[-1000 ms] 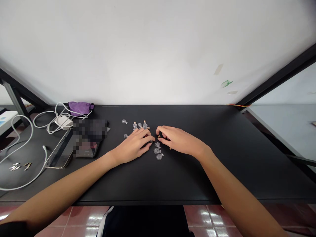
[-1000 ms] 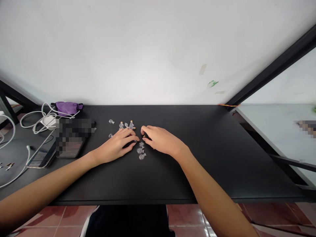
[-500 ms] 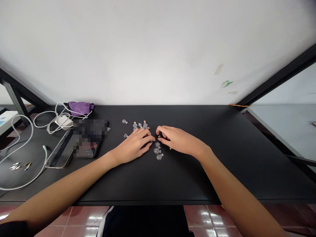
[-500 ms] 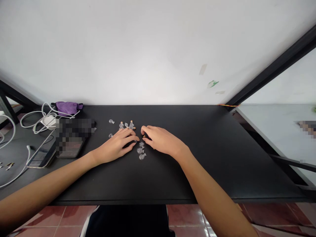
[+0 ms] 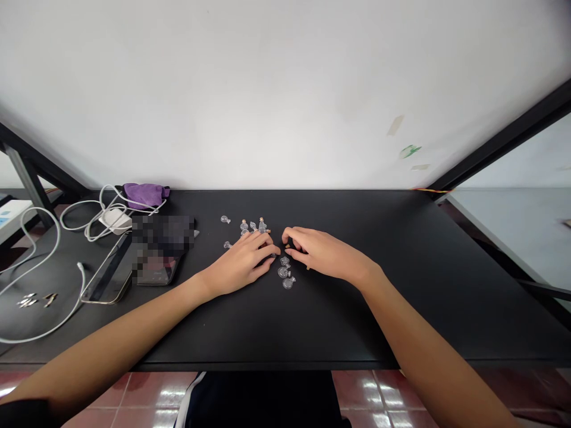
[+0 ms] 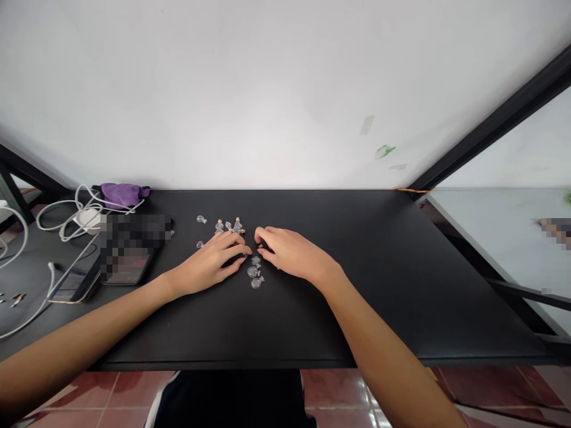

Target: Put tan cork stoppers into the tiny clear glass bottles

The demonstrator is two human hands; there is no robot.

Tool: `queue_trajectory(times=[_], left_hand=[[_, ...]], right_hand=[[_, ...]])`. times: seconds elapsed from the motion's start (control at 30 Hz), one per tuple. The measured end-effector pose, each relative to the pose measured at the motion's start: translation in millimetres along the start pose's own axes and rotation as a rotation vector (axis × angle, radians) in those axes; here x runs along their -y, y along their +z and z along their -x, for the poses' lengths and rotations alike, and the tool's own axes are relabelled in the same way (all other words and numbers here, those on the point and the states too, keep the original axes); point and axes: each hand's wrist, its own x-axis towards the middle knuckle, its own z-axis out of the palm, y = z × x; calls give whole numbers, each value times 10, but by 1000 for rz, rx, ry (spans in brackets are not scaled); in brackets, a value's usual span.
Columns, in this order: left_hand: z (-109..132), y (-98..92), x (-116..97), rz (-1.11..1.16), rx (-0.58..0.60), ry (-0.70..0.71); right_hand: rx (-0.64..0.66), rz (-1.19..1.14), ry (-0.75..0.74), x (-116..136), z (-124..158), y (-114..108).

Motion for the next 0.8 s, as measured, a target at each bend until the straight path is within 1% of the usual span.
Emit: queue_trajectory(times=[0.37,0.57,0.8], left_hand=[[4,5,3,-7,1,-1],[0,9,4,21,-21,-1],[-2,5,2,-1,-2,-2]], right_hand=[[-2,2,-1,3,0,0],[-1,5,-3,14,0,-1],[-5,12,-4,5,1,2]])
